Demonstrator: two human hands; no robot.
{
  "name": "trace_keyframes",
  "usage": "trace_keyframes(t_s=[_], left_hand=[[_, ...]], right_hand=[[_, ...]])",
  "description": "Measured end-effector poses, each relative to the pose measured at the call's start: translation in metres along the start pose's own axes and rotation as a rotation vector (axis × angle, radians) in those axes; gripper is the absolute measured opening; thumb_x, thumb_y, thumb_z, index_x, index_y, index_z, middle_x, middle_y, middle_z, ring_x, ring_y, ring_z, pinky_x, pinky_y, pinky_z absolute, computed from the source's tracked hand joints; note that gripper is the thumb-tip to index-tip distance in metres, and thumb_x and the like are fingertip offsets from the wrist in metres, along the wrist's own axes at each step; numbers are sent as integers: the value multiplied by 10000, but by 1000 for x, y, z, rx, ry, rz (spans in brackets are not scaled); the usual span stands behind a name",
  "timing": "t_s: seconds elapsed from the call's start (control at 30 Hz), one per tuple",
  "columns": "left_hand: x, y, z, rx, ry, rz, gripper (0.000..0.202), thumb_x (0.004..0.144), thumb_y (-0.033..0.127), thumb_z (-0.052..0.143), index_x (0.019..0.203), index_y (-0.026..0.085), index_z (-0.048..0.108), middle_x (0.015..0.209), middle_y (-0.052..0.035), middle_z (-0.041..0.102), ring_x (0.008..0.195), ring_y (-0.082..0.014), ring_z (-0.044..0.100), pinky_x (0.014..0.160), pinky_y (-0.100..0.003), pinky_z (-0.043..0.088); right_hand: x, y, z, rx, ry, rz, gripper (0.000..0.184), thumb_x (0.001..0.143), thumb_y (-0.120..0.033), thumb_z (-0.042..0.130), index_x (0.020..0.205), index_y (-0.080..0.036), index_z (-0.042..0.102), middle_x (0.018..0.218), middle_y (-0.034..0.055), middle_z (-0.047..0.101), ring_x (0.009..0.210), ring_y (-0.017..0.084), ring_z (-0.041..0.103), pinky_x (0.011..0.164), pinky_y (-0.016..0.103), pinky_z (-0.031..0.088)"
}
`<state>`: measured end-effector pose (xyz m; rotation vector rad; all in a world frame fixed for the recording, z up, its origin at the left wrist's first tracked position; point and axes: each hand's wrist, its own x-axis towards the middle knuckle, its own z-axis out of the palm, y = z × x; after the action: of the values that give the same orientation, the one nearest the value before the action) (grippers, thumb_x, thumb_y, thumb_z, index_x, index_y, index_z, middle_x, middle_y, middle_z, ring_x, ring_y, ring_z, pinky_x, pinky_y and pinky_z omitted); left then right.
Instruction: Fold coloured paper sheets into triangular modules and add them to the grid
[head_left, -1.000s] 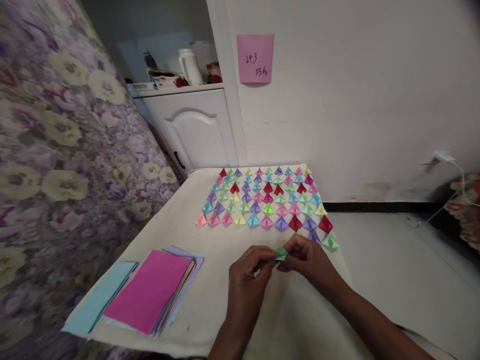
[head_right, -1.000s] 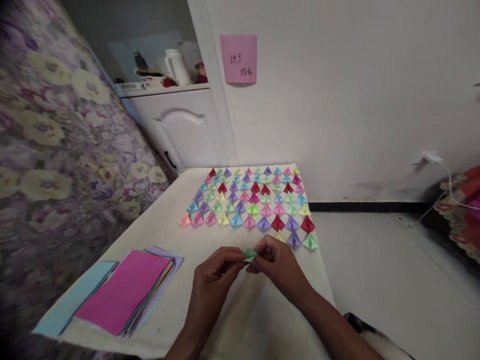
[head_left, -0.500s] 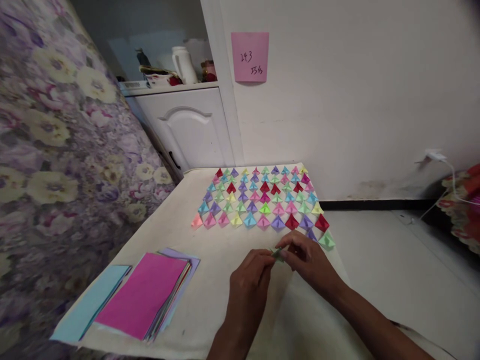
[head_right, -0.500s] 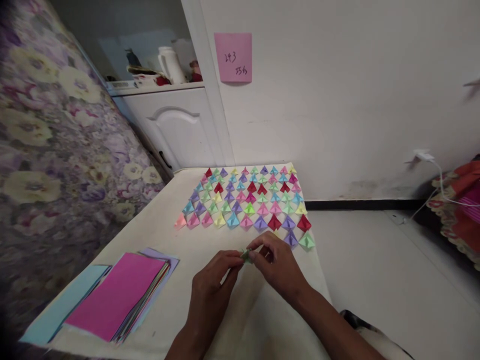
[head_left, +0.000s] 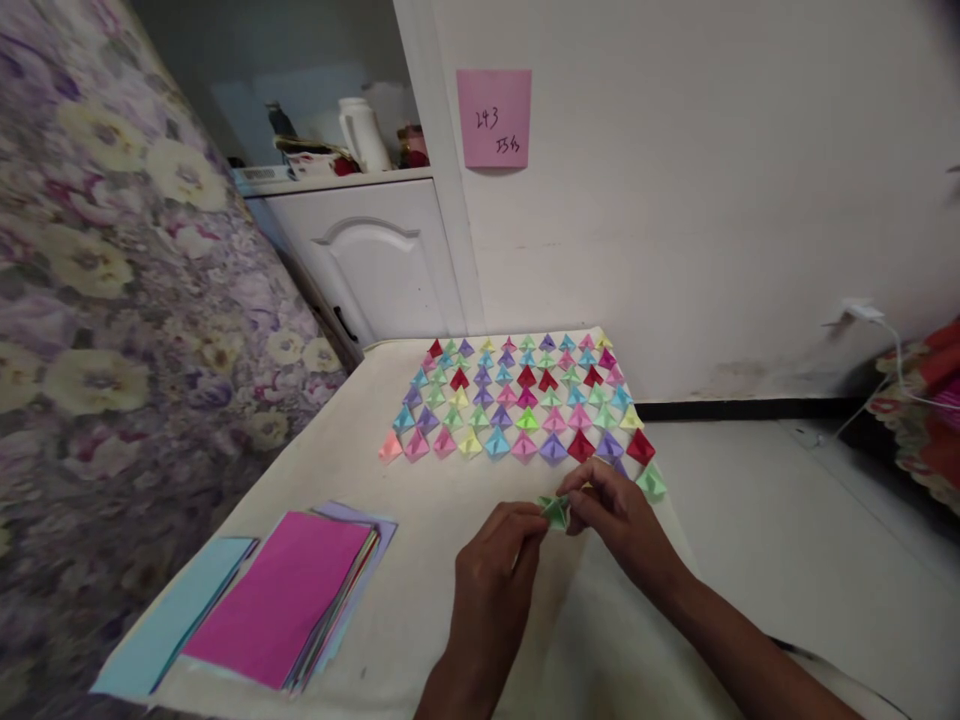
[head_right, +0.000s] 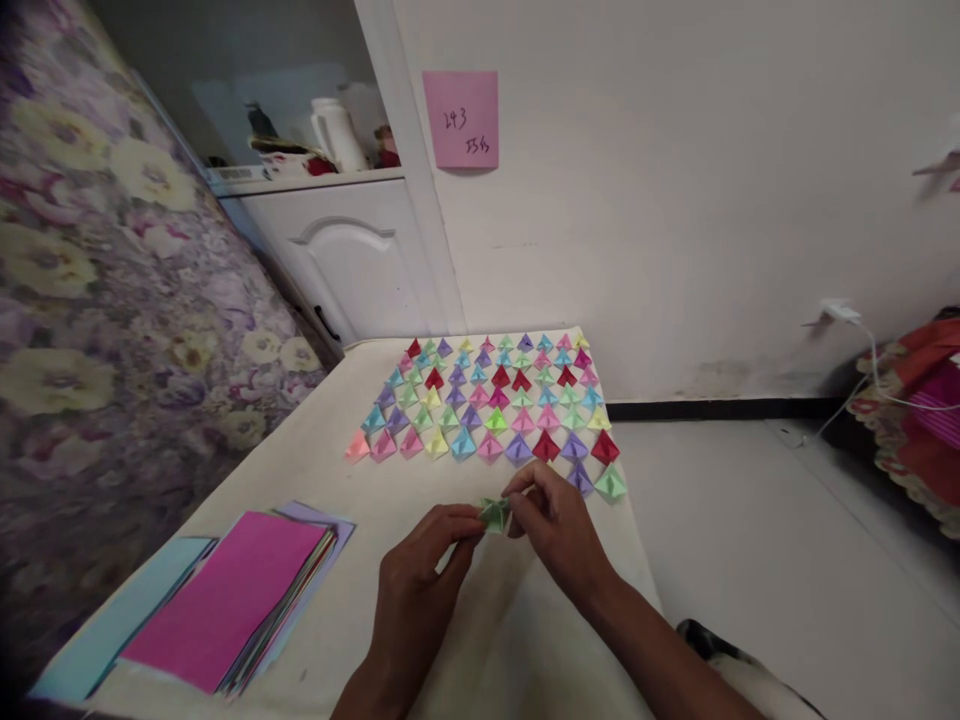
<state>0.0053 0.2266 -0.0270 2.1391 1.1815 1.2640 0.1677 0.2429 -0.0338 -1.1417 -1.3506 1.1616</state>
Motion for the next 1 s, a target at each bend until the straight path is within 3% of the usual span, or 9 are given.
trace_keyframes(t_s=[0.13, 0.33, 0.43, 0.73, 1.0], left_hand=[[1, 2, 0, 23, -11, 17, 185, 815, 60, 511, 839, 199, 631, 897, -44, 664, 819, -148, 635, 690, -232, 502], [-2, 2, 2, 57, -11, 54, 205, 818, 47, 496, 864, 198, 627, 906, -50, 660, 829, -141, 637, 702, -223, 504], [-3, 2, 2, 75, -8, 68, 209, 815, 40, 494, 864, 192, 630, 907, -54, 659, 823, -138, 638, 695, -211, 503], [-3, 3, -1, 85, -44, 99, 228, 816, 44, 483, 878, 197, 640, 923, -53, 660, 819, -133, 639, 689, -200, 510], [-3, 5, 0, -1, -60, -22, 220, 821, 114, 498, 866, 237, 674, 955, -40, 694, 826, -156, 664, 678, -214, 551]], right_hand=[[0, -2, -1, -16, 13, -32, 55, 845, -195, 463, 843, -193, 518, 620, -24, 569, 576, 133, 571, 588, 271, 459], [-2, -1, -1, -324, 11, -359, 183, 866, -143, 384, 795, -201, 543, 779, 25, 524, 667, 143, 514, 616, 284, 423], [-1, 0, -4, -416, 15, -417, 176, 860, -122, 376, 822, -199, 530, 810, 39, 523, 709, 158, 499, 641, 297, 414], [-2, -7, -7, -408, -3, -332, 108, 830, -146, 449, 806, -194, 543, 765, 22, 552, 671, 151, 516, 594, 271, 408], [-3, -3, -4, -433, 27, -261, 142, 772, -96, 464, 809, -201, 552, 720, 2, 575, 630, 139, 532, 583, 268, 430]])
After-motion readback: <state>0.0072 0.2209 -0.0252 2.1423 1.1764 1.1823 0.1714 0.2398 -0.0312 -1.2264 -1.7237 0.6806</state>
